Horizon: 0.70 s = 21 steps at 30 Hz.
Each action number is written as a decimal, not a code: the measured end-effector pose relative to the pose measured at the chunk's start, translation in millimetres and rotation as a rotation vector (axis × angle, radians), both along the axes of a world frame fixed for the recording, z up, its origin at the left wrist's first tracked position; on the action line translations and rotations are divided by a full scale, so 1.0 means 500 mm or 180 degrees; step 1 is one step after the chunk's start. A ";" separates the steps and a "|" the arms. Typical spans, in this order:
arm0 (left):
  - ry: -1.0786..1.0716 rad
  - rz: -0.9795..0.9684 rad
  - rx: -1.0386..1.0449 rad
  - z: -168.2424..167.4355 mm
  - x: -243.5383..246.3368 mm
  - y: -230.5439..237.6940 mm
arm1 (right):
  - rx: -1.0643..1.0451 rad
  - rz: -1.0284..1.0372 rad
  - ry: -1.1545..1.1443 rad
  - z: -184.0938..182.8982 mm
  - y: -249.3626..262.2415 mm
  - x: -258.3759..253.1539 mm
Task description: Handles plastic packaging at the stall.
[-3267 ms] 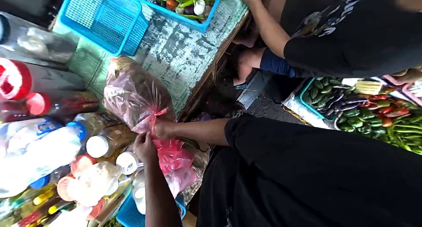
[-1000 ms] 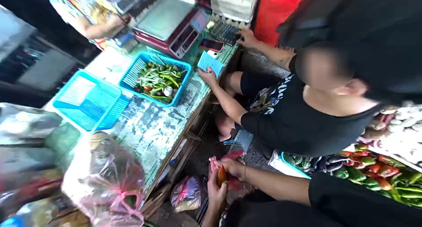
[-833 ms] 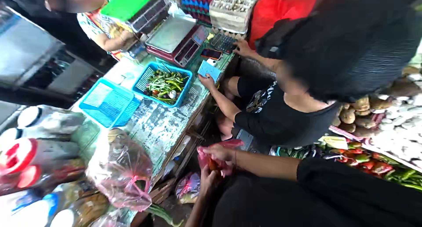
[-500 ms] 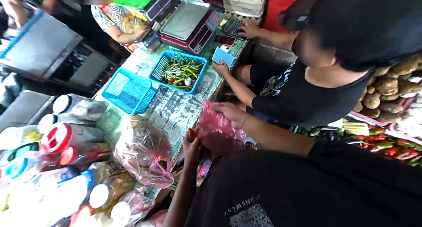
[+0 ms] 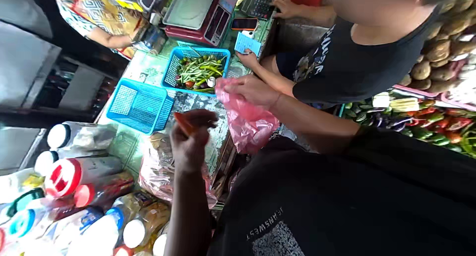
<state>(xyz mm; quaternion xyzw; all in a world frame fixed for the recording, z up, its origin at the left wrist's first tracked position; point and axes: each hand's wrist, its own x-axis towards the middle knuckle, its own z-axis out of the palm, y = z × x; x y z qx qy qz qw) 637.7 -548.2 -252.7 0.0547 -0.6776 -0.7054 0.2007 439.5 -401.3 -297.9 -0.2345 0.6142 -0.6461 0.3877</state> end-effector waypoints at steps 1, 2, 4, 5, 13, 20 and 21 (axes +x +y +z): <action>0.0093 -0.0200 -0.0398 0.016 -0.010 0.019 | -0.0120 0.0160 0.0005 -0.014 -0.026 0.009; 0.0065 -0.0168 -0.1005 0.021 -0.026 0.034 | -0.0238 0.0278 -0.0049 -0.021 -0.050 0.012; -0.0238 0.0485 -0.2046 -0.007 -0.058 0.038 | -0.0324 0.0388 0.0020 -0.009 -0.082 0.002; -0.0460 0.0794 -0.2157 -0.034 -0.068 0.024 | -0.0309 0.0436 0.0091 0.006 -0.092 -0.007; -0.1197 0.1124 -0.0200 -0.066 -0.079 -0.099 | -0.0710 0.1492 0.0497 0.067 -0.193 -0.142; -0.0694 0.2172 -0.2934 0.084 -0.016 -0.145 | -0.0124 0.1474 0.0576 0.050 -0.277 -0.174; -0.0339 0.1812 -0.2542 0.092 -0.037 -0.111 | -0.0111 0.1511 0.0281 0.037 -0.289 -0.157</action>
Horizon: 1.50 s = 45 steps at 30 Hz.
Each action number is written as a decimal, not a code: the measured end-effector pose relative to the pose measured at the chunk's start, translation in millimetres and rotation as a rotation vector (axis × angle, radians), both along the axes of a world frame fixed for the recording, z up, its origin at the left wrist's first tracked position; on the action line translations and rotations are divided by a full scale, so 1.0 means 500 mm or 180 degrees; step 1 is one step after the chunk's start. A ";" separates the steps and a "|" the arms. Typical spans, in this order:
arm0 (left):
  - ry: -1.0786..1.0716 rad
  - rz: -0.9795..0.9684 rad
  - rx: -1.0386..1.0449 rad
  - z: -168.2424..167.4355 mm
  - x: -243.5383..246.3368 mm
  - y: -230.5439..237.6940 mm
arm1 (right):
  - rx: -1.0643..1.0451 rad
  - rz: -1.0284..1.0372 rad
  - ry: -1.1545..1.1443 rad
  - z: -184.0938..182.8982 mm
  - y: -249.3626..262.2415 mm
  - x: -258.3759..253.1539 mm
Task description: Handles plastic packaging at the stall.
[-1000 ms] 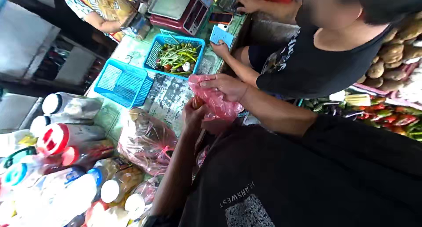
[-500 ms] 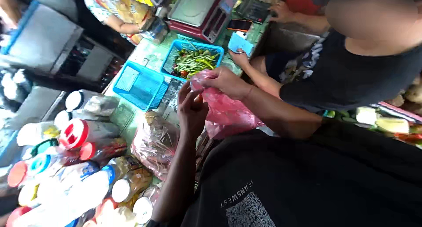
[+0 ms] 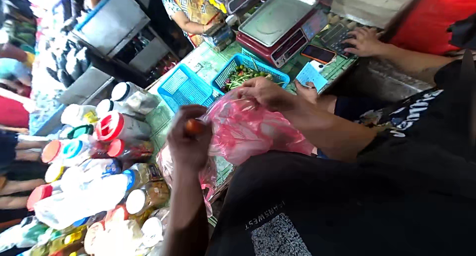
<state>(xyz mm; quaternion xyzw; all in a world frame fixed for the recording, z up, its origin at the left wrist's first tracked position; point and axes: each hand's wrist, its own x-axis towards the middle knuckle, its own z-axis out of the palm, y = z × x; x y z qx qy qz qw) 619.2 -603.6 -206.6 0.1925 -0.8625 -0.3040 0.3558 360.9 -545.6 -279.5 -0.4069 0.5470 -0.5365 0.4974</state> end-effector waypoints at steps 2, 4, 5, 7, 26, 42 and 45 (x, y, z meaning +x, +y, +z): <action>0.0032 -0.0968 0.1256 -0.063 -0.053 0.040 | 0.0047 0.0167 -0.0757 -0.019 -0.010 0.026; -0.0416 -0.1021 0.2688 -0.214 -0.095 0.023 | -0.0034 0.0268 -0.1286 -0.033 -0.008 0.032; -0.0706 -0.0785 0.3471 -0.298 -0.102 0.003 | -0.0063 0.0257 -0.1417 -0.042 -0.001 0.027; -0.1622 0.0041 0.4312 -0.436 -0.097 -0.033 | 0.0051 0.0075 -0.1644 -0.085 0.025 0.012; -0.5737 -0.0242 0.0417 -0.203 -0.080 -0.107 | 0.1569 -0.0057 -0.0484 -0.330 0.163 -0.094; -0.1088 0.1721 0.3749 -0.477 -0.008 -0.089 | 0.1269 0.0035 -0.0775 -0.297 0.064 -0.103; 0.0467 0.1655 0.4582 -0.330 0.005 -0.138 | 0.1057 -0.0138 -0.0839 -0.237 0.036 -0.113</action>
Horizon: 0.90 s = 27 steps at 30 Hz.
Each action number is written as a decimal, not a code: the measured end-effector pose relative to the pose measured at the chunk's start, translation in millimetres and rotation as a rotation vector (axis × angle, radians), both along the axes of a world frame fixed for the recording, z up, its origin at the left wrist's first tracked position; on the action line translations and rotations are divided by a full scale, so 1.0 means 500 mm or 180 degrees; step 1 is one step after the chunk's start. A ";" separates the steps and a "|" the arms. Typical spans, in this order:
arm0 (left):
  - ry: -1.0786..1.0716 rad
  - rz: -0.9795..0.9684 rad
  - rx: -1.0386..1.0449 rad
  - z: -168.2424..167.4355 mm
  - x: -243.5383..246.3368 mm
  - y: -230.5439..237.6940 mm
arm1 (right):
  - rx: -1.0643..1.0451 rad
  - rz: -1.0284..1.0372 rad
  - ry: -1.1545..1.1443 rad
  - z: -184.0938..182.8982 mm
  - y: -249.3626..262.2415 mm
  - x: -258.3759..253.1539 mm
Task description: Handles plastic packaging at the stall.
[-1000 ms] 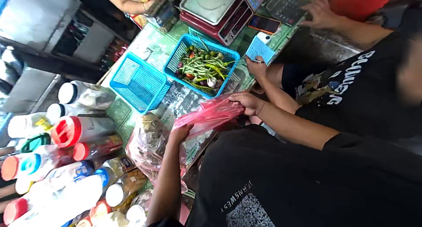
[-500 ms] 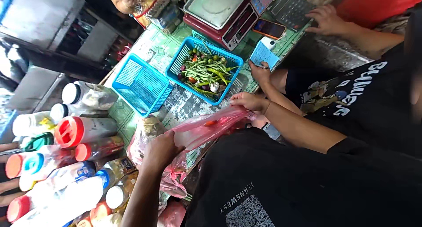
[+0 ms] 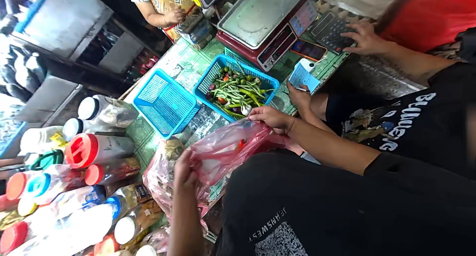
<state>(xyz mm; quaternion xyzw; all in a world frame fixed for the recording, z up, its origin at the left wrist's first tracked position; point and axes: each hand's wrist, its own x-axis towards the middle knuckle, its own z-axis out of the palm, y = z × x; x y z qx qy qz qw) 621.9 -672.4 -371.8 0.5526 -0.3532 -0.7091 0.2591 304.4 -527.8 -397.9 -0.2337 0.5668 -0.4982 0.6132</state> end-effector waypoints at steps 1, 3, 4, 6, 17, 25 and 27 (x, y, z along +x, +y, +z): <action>0.0213 0.0116 -0.0154 0.060 0.005 -0.020 | -0.0083 0.0000 0.0012 0.026 -0.007 0.001; 0.0822 0.0290 -0.0583 0.176 0.022 -0.048 | -0.0458 0.0025 0.0152 0.088 -0.016 0.014; 0.1085 0.0339 -0.0876 0.228 0.032 -0.056 | -0.0762 0.0041 0.0247 0.121 -0.019 0.023; 0.1316 0.0212 -0.1691 0.297 0.057 -0.059 | -0.1416 0.0018 0.0499 0.174 -0.026 0.039; -0.0950 -0.0440 -0.0802 0.029 0.073 -0.003 | -0.0061 0.1897 0.1397 -0.093 0.015 -0.002; 0.0793 0.0224 -0.0098 0.007 0.028 0.017 | 0.0523 0.2225 0.1974 -0.166 0.018 0.020; 0.0309 0.0005 -0.0447 0.040 0.042 0.018 | 0.0044 0.1969 0.2264 -0.048 -0.019 0.028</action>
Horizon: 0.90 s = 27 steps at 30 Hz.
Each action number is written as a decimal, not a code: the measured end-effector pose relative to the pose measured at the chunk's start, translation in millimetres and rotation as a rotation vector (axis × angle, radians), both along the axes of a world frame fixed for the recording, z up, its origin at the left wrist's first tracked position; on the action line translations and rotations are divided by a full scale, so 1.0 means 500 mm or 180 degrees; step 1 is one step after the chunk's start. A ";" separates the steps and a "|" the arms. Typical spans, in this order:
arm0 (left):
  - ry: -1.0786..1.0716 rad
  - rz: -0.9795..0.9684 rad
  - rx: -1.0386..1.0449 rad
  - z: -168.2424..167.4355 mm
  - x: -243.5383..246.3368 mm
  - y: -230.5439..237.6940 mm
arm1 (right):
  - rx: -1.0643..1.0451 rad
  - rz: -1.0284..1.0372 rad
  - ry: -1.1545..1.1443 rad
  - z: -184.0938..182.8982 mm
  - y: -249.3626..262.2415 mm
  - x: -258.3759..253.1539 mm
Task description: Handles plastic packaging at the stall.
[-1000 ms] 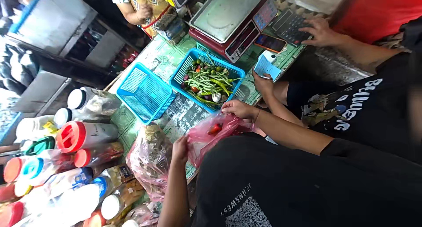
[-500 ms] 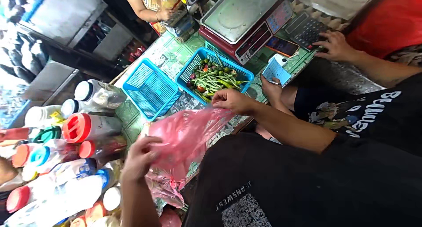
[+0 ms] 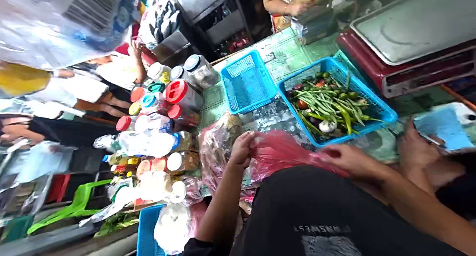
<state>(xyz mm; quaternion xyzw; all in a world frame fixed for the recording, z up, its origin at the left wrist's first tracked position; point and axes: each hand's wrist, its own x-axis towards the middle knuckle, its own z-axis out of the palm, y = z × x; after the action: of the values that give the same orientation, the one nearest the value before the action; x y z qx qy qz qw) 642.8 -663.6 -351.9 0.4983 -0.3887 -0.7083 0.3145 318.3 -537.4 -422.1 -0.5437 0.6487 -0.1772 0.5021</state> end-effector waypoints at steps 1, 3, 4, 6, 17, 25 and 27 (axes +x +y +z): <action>-0.0222 -0.0094 -0.0137 0.008 0.001 0.005 | -0.0193 -0.0210 0.0098 0.061 -0.026 -0.001; -0.0348 -0.0237 -0.0208 0.002 -0.021 0.021 | -0.0476 -0.0823 0.0519 0.103 -0.084 -0.037; -0.0290 -0.0297 -0.0241 -0.001 -0.029 0.026 | -0.0583 -0.1131 0.0707 0.092 -0.119 -0.065; 0.0060 -0.0495 -0.0377 -0.005 -0.028 0.036 | -0.0498 -0.1568 0.0894 0.067 -0.189 -0.109; -0.0618 -0.0309 -0.0898 -0.006 -0.004 0.064 | -0.0560 -0.0314 0.2230 -0.050 -0.297 0.007; -0.0592 -0.0035 -0.0828 -0.008 0.029 0.064 | 0.0158 -0.0513 0.1925 0.035 -0.342 -0.040; -0.0537 -0.0096 -0.0800 -0.009 0.015 0.061 | 0.0372 -0.0770 0.1965 0.017 -0.381 -0.015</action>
<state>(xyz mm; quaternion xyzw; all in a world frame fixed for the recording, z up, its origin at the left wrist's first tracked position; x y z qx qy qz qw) 650.5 -633.0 -356.7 0.5068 -0.5068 -0.6143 0.3299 311.0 -727.8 -413.6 -0.4611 0.8391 -0.0250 0.2875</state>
